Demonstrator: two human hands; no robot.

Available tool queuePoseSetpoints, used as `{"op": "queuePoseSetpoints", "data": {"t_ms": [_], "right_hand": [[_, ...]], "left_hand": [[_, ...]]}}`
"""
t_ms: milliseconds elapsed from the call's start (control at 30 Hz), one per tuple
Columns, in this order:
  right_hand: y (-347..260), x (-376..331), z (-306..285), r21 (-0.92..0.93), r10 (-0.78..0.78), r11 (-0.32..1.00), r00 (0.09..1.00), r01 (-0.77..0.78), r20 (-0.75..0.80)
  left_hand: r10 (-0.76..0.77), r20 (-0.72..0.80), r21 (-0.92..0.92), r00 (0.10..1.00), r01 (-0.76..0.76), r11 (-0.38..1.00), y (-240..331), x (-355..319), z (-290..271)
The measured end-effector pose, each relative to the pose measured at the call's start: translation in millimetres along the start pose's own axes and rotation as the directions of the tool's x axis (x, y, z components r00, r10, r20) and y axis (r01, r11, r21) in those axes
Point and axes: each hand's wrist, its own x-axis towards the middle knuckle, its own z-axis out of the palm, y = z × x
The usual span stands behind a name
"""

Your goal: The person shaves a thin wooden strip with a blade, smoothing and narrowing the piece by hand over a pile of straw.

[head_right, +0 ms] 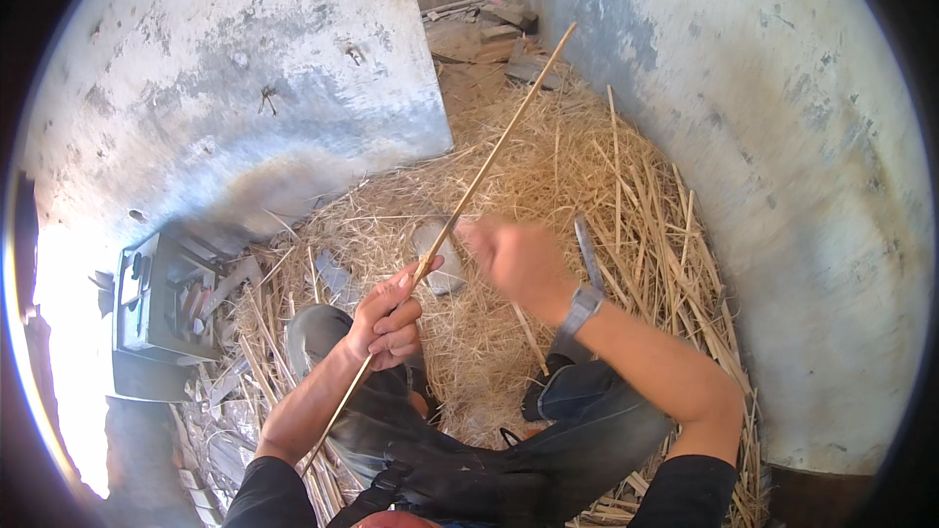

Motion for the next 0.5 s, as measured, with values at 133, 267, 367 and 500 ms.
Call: {"op": "queuePoseSetpoints", "data": {"t_ms": [133, 267, 367, 500], "right_hand": [[11.8, 16.3, -24.8, 0.021, 0.346, 0.938, 0.937, -0.345, -0.047], [-14.5, -16.7, 13.4, 0.1, 0.175, 0.979, 0.984, -0.176, 0.02], [21.5, 24.7, -25.7, 0.004, 0.419, 0.907, 0.906, -0.42, 0.056], [6.7, 2.0, -12.5, -0.027, 0.215, 0.976, 0.974, -0.217, -0.073]], "left_hand": [[-0.032, 0.003, -0.06, 0.999, 0.032, 0.998, -7.1, 5.6, 5.0], [-0.007, 0.02, -0.087, 1.0, 0.009, 0.996, -4.8, 4.9, -3.0], [-0.007, 0.003, -0.112, 1.0, 0.008, 0.994, -6.4, -1.3, -2.9], [0.065, -0.025, 0.171, 0.998, -0.06, 0.983, -11.6, 8.9, 6.2]]}}
